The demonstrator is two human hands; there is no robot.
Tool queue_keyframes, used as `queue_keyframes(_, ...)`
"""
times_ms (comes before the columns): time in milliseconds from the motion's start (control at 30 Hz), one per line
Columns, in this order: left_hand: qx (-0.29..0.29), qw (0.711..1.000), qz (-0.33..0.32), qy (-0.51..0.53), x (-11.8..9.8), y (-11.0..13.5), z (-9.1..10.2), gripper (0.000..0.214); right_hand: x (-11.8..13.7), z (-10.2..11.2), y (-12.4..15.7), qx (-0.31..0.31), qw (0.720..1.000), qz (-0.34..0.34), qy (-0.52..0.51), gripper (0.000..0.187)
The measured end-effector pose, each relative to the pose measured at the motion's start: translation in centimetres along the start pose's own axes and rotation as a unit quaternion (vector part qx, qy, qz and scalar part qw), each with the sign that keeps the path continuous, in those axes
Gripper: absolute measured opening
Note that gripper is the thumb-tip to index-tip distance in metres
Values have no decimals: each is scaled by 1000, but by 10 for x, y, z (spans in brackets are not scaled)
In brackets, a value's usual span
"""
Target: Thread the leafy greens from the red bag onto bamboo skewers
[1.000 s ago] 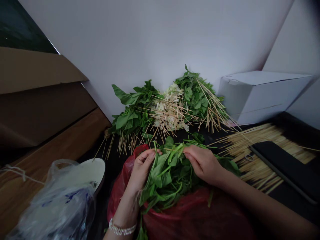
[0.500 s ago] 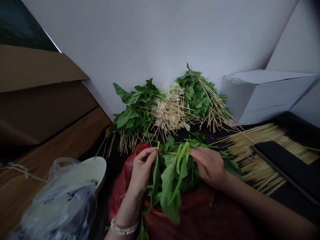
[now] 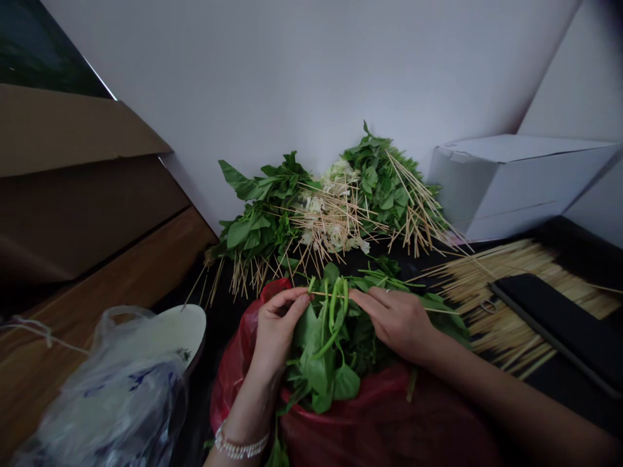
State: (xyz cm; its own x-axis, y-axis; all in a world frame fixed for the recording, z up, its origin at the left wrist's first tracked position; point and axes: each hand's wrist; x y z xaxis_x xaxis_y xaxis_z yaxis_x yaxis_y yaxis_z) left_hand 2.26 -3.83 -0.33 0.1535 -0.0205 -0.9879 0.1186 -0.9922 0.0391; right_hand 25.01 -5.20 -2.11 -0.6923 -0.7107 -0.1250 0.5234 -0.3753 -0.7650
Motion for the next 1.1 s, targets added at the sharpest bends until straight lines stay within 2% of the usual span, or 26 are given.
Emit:
queue_keyframes(267, 10, 1000, 5, 15, -2, 2, -1, 20, -1, -1, 1, -5, 1000, 3, 4, 33)
queue_keyframes(700, -1, 1000, 11, -16, -2, 3, 0, 20, 0, -2, 2, 0, 1000, 1, 0, 33)
queue_keyframes(900, 13, 999, 44, -5, -4, 3, -3, 23, 0, -2, 3, -5, 1000, 18, 10, 33)
queue_keyframes(1100, 53, 998, 25, -38, -3, 6, -7, 18, 5, -3, 3, -1, 999, 32, 3, 30)
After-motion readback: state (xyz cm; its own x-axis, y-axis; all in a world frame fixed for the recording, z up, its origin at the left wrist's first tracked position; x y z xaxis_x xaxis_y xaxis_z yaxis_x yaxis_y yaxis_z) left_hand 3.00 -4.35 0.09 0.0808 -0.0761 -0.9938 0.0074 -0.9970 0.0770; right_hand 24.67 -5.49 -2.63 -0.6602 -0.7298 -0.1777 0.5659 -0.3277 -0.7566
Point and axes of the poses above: each hand's wrist, its own y-axis away from the middle knuckle, its own z-axis out of the back of the hand, x = y × z, and after that the axes turned 8 degrees about z, right-handed
